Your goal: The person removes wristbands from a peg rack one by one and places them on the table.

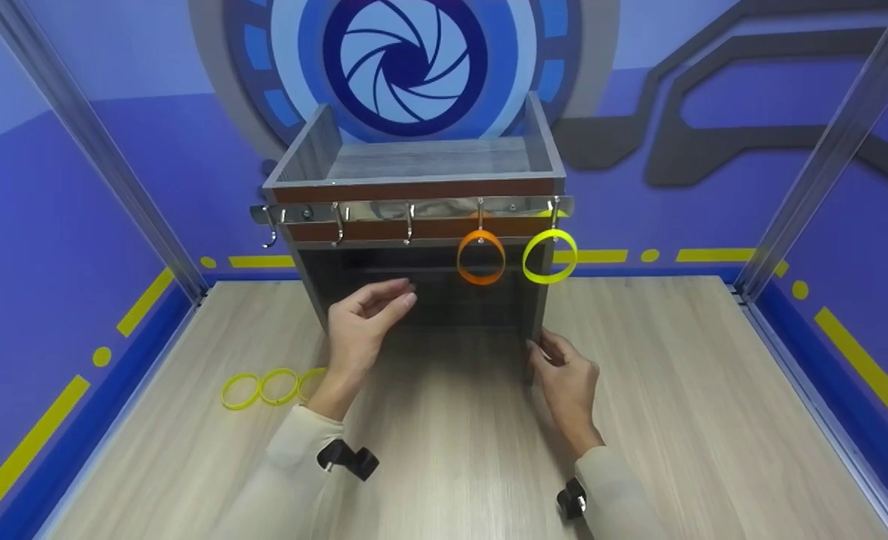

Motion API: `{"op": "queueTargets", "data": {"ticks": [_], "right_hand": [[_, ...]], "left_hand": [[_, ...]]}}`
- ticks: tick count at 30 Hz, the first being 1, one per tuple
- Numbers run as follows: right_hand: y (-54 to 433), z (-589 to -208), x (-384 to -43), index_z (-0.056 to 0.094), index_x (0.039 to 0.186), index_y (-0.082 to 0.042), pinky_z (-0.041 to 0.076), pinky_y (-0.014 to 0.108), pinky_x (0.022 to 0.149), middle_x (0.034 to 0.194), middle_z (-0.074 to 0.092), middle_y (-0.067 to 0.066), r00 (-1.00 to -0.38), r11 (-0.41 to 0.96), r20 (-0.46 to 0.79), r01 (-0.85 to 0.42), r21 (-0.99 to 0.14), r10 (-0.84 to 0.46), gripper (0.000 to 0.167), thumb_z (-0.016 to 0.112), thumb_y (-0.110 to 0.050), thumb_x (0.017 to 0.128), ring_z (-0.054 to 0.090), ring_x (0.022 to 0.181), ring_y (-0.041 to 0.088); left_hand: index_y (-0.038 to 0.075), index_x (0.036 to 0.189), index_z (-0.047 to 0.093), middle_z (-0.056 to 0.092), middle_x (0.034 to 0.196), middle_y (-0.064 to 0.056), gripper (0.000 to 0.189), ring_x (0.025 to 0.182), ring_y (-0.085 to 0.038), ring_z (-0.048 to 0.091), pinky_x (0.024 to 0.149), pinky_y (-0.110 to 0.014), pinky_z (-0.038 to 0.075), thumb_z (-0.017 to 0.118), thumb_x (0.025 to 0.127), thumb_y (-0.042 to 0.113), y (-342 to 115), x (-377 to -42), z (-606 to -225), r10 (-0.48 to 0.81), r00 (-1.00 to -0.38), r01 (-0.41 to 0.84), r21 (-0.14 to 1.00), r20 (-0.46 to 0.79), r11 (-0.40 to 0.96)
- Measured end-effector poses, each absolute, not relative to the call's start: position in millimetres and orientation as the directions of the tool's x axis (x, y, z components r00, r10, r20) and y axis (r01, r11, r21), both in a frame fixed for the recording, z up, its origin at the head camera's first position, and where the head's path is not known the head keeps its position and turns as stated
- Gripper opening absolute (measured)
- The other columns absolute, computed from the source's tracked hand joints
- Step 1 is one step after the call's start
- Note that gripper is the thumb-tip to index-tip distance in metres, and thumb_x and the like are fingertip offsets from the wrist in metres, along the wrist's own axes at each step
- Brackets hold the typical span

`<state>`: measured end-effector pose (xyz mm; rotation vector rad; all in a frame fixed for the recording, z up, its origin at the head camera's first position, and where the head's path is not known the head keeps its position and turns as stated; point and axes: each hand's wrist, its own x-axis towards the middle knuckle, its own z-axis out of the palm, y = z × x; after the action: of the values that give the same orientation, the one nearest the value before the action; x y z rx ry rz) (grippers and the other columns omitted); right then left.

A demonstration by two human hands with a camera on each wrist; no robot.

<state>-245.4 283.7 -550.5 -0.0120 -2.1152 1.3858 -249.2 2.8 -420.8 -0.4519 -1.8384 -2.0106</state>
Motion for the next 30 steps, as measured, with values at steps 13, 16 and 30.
{"op": "queueTargets", "data": {"ticks": [13,16,30], "right_hand": [[283.5,-551.8,-245.2,0.079,0.114,0.000,0.056,0.009,0.077,0.105,0.080,0.013,-0.815,0.438,0.475,-0.313,-0.843,0.332,0.021,0.082,-0.003,0.093,0.071,0.089,-0.006],[282.5,-550.2,-245.1,0.079,0.114,0.001,0.055,0.008,0.077,0.105,0.079,0.015,-0.814,0.438,0.473,-0.309,-0.844,0.338,0.021,0.082,-0.003,0.094,0.069,0.089,-0.009],[284.2,-552.4,-244.9,0.079,0.115,0.000,0.056,0.008,0.076,0.105,0.080,0.012,-0.812,0.478,0.484,-0.301,-0.825,0.325,0.023,0.082,-0.005,0.093,0.070,0.089,-0.006]], "left_hand": [[0.000,0.106,0.081,0.081,0.104,-0.007,0.021,0.094,-0.019,0.078,0.082,-0.031,0.065,0.088,0.088,0.008,29.6,-252.5,-409.8,-0.047,-0.881,0.473,0.874,0.471,-0.115],[-0.001,0.107,0.081,0.080,0.104,-0.008,0.022,0.095,-0.024,0.078,0.082,-0.031,0.064,0.088,0.088,0.008,33.2,-253.9,-408.3,-0.040,-0.882,0.472,0.874,0.470,-0.118],[-0.004,0.113,0.079,0.080,0.107,-0.008,0.027,0.095,-0.016,0.077,0.086,-0.033,0.064,0.086,0.089,0.006,44.9,-258.4,-404.0,-0.023,-0.870,0.491,0.860,0.493,-0.137]]}}
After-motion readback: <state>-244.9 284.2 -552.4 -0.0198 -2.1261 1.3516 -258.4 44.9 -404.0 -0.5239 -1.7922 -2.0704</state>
